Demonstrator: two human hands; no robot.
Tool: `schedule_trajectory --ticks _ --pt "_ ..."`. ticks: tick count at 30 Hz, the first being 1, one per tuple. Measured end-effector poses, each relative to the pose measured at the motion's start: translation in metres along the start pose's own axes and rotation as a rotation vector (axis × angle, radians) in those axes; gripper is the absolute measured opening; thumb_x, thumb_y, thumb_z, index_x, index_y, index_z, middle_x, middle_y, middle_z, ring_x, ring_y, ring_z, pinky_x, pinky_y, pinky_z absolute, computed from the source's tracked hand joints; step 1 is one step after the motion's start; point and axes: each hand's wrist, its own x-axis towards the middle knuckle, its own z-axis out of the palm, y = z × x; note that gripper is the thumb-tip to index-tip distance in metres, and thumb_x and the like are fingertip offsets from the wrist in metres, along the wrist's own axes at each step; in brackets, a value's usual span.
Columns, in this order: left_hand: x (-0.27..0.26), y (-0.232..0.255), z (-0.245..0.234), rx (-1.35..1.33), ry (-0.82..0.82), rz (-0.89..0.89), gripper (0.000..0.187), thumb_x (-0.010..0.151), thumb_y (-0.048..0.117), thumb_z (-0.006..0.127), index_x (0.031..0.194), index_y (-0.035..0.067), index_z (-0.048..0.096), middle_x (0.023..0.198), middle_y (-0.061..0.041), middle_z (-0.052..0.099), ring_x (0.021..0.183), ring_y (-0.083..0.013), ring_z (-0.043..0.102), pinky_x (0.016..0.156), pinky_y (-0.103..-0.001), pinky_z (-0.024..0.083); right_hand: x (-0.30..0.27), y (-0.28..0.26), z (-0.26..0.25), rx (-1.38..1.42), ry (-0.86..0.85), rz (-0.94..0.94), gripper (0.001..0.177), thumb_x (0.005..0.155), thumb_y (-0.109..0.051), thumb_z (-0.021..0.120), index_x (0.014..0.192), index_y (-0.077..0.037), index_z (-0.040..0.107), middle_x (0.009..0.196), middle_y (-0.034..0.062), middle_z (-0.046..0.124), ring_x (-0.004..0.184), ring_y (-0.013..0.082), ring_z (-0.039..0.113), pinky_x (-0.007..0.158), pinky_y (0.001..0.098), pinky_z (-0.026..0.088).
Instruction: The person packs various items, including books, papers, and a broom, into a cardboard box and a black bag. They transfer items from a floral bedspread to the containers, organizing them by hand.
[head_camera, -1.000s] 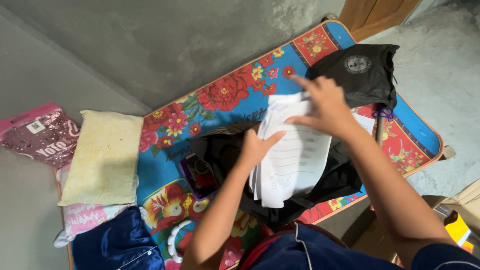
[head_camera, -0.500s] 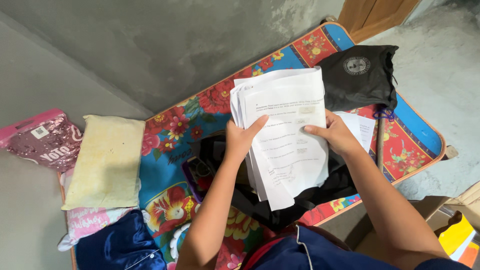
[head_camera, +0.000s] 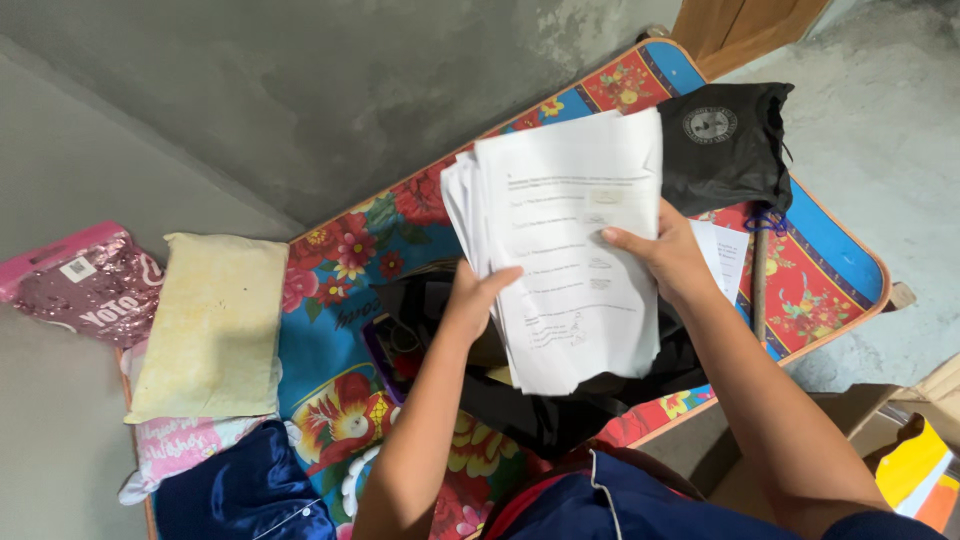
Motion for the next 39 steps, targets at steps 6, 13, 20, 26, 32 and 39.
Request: schedule_trajectory --ticks 6,13,20,26,32,39 --pt "0.01 0.005 -0.013 -0.132 0.031 -0.191 0.077 0.076 0.011 0.074 0.145 -0.004 0.043 0.135 -0.018 0.058 0.125 -0.029 0.057 0.105 -0.039 0.046 0.004 -0.004 -0.005 0.02 -0.076 -0.06 0.06 0.095 -0.016 0.068 0.148 -0.007 0.043 0.14 0.0098 0.061 0.127 0.0145 0.059 0.106 0.0298 0.048" --pt "0.008 0.007 -0.012 -0.249 -0.075 -0.278 0.071 0.081 0.017 0.071 0.142 -0.012 0.049 0.132 -0.02 0.06 0.122 -0.0311 0.058 0.106 -0.041 0.046 -0.004 0.0 0.001 -0.154 0.082 -0.338 0.048 0.106 -0.011 0.064 0.147 -0.004 0.04 0.138 0.0154 0.059 0.128 0.0177 0.056 0.111 0.0325 0.045" --pt "0.012 0.002 -0.014 -0.373 -0.074 -0.361 0.062 0.088 0.021 0.062 0.141 -0.011 0.05 0.136 -0.019 0.062 0.126 -0.0292 0.06 0.109 -0.041 0.046 -0.008 0.006 0.002 -0.219 0.181 -0.448 0.046 0.102 -0.013 0.07 0.13 -0.007 0.035 0.126 0.0111 0.058 0.117 0.0127 0.059 0.099 0.0275 0.051" --pt "0.013 -0.003 -0.017 -0.505 -0.085 -0.361 0.058 0.092 0.022 0.057 0.139 -0.011 0.05 0.133 -0.021 0.065 0.12 -0.0307 0.064 0.106 -0.043 0.049 0.005 0.013 -0.014 0.166 0.035 -0.031 0.024 0.104 -0.014 0.069 0.117 -0.006 0.05 0.115 0.0085 0.065 0.103 0.0144 0.062 0.087 0.0312 0.051" --pt "0.012 -0.005 -0.027 -0.494 -0.053 -0.408 0.056 0.097 0.024 0.056 0.14 -0.01 0.051 0.132 -0.021 0.065 0.118 -0.0314 0.064 0.104 -0.043 0.051 -0.001 0.012 -0.023 0.149 -0.108 0.252 0.043 0.087 -0.01 0.066 0.128 -0.015 0.058 0.118 0.0016 0.071 0.11 0.0127 0.068 0.095 0.0307 0.056" --pt "0.009 -0.012 -0.026 -0.619 -0.103 -0.395 0.06 0.094 0.026 0.06 0.141 -0.01 0.05 0.133 -0.021 0.065 0.12 -0.0321 0.064 0.105 -0.044 0.051 0.005 0.018 -0.007 0.034 0.09 0.217 0.051 0.084 0.006 0.073 0.128 -0.01 0.052 0.111 0.0112 0.073 0.103 0.0204 0.071 0.094 0.0411 0.056"
